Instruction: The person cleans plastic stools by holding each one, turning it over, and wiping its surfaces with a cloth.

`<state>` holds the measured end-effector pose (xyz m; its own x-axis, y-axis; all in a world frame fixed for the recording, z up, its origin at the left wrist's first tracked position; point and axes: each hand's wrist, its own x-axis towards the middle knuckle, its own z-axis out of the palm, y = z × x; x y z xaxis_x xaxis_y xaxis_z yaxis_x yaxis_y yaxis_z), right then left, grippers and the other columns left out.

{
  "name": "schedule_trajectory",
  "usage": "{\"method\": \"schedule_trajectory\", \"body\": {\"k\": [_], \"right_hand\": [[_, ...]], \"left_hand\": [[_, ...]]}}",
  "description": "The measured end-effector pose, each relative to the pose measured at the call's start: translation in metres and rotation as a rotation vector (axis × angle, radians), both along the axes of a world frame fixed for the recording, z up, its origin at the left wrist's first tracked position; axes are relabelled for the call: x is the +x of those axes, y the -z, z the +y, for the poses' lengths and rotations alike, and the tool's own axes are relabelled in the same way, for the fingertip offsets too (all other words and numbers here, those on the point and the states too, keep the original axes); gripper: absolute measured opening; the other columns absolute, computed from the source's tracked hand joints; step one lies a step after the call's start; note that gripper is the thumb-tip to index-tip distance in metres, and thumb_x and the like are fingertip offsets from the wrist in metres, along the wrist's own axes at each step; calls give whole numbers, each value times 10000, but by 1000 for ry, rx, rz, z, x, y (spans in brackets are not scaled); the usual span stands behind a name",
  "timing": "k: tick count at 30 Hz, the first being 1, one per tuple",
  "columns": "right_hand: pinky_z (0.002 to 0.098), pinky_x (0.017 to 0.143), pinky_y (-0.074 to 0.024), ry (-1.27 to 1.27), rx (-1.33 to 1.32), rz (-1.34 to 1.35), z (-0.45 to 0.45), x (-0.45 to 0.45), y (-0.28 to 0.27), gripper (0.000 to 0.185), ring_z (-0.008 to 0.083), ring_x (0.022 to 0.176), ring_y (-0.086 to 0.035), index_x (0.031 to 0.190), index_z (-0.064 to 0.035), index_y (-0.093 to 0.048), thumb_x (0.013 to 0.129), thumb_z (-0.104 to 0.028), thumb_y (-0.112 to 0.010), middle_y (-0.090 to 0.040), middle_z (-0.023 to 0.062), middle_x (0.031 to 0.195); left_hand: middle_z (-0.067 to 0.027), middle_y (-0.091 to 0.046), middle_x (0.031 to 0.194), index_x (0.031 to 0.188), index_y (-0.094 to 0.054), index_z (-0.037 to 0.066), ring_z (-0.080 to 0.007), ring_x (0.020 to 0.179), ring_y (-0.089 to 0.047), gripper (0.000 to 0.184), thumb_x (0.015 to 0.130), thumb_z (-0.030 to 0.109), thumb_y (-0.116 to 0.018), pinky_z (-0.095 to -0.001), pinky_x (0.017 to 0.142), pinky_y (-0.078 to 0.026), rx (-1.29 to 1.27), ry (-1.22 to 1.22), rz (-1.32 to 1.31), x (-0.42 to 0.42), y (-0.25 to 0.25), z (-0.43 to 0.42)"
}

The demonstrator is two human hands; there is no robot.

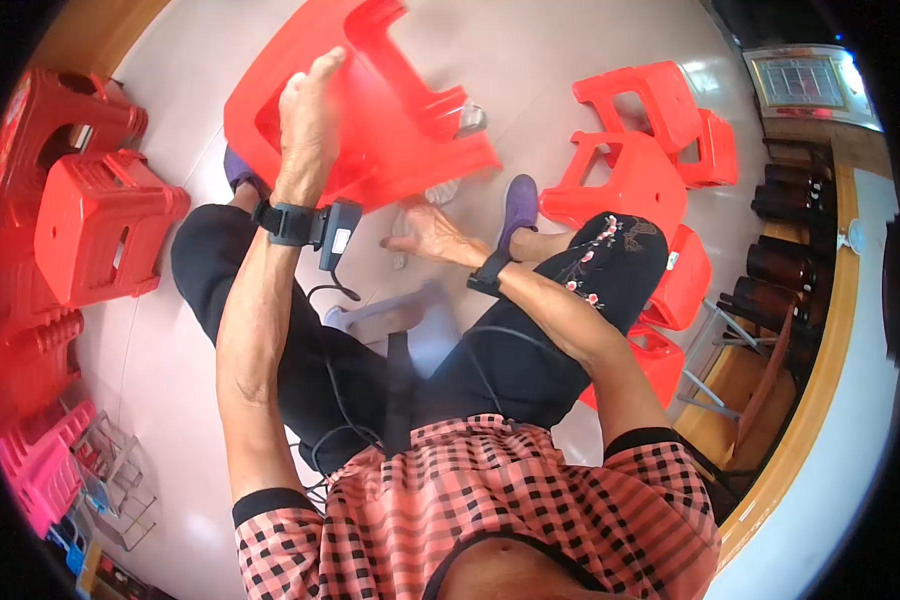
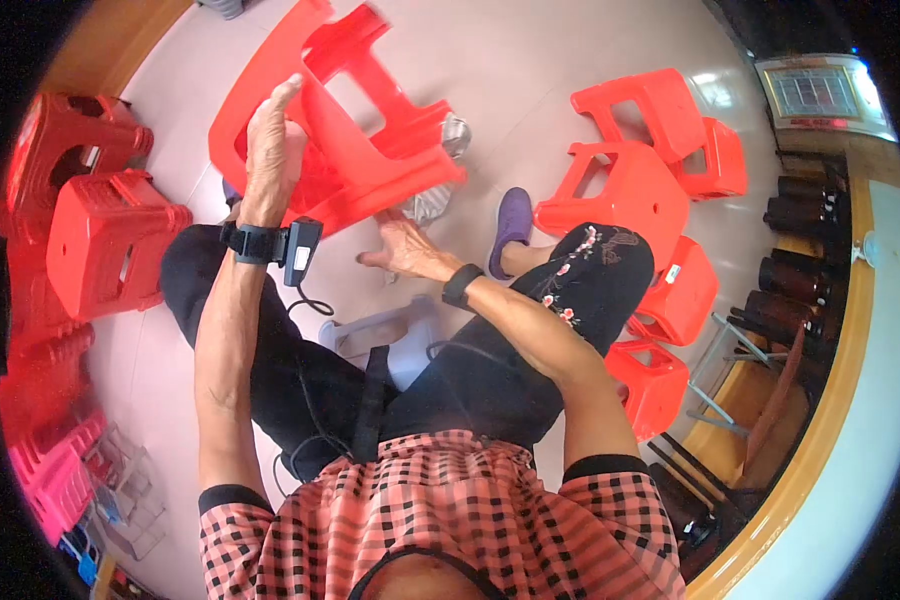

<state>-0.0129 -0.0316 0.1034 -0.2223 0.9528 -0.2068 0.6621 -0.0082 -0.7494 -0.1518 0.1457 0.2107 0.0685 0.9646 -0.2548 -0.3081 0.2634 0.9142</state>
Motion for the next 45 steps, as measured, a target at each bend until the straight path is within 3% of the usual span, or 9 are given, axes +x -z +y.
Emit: {"method": "schedule_trajectory", "body": {"k": [7,10,11,18,22,30,38,41,45], "right_hand": [[446,1076,-338,135,-224,417,-6,-15,-14,678,354,1286,-432,1293,-77,-534,741,-400,-760,-531,209,1311],[419,1049,-373,136,-351,425,-14,-21,-36,688,305,1269,-456,1290,-57,-522,777,-461,-738,-516,186,1337],[361,1032,-390,221,-440,851,-20,-25,-18,745,229,1251,-458,1284,-38,-523,794,-574,-689,-514,171,1329],[358,702,-428,305,-521,386,-14,-11,-22,761,134,778,-497,954,-1,-589,841,-744,-468,-530,41,806],[359,651,-400,708,-157,648,-9,-12,-64,742,125,712,-456,817,-3,-569,857,-734,-449,-470,15,707],[376,949,-467,1019,-417,1088,11,16,-16,785,197,1072,-589,1219,-18,-552,861,-710,-457,-611,109,1147],[349,974,-462,950,-345,1242,16,12,-42,822,191,1096,-585,1326,-27,-466,866,-707,-449,-564,105,1257],[360,863,-480,980,-148,1151,22,3,-67,719,163,944,-574,1073,-34,-595,860,-710,-471,-600,73,1052],[367,642,-368,986,-90,863,25,-1,-30,646,117,706,-399,663,-124,-392,829,-739,-498,-426,-4,717]], "left_hand": [[-101,-603,1105,1158,-502,-7,-255,1120,-547,474,841,296,-681,-435,1045,-379,-141,84,-517,1,30,4],[-95,-593,1079,1127,-497,-8,-236,1091,-550,463,833,296,-685,-422,1034,-389,-117,20,-483,1,37,2],[-100,-586,1084,1121,-489,-10,-235,1077,-551,461,833,292,-684,-417,1030,-392,-128,12,-498,1,39,3],[-173,-540,1182,1132,-443,-75,-299,1116,-524,534,846,327,-649,-443,1026,-386,-185,-16,-485,-2,41,10],[-251,-498,1198,1255,-364,-86,-366,1162,-491,645,859,353,-621,-487,1047,-374,-350,-38,-443,-24,77,20],[-288,-502,1224,1335,-337,-53,-378,1130,-547,590,950,348,-535,-472,972,-460,-343,393,-69,-27,74,-10],[-133,-655,1057,1150,-601,-24,-217,1026,-626,367,958,283,-545,-357,946,-466,316,285,154,-16,14,-22],[-102,-661,1035,1172,-600,2,-183,1026,-608,351,964,275,-528,-339,908,-480,366,288,308,-25,-20,-25],[-67,-658,1052,1207,-601,74,-160,1039,-583,380,945,341,-536,-264,591,-531,386,397,559,-32,-26,-34]]}}
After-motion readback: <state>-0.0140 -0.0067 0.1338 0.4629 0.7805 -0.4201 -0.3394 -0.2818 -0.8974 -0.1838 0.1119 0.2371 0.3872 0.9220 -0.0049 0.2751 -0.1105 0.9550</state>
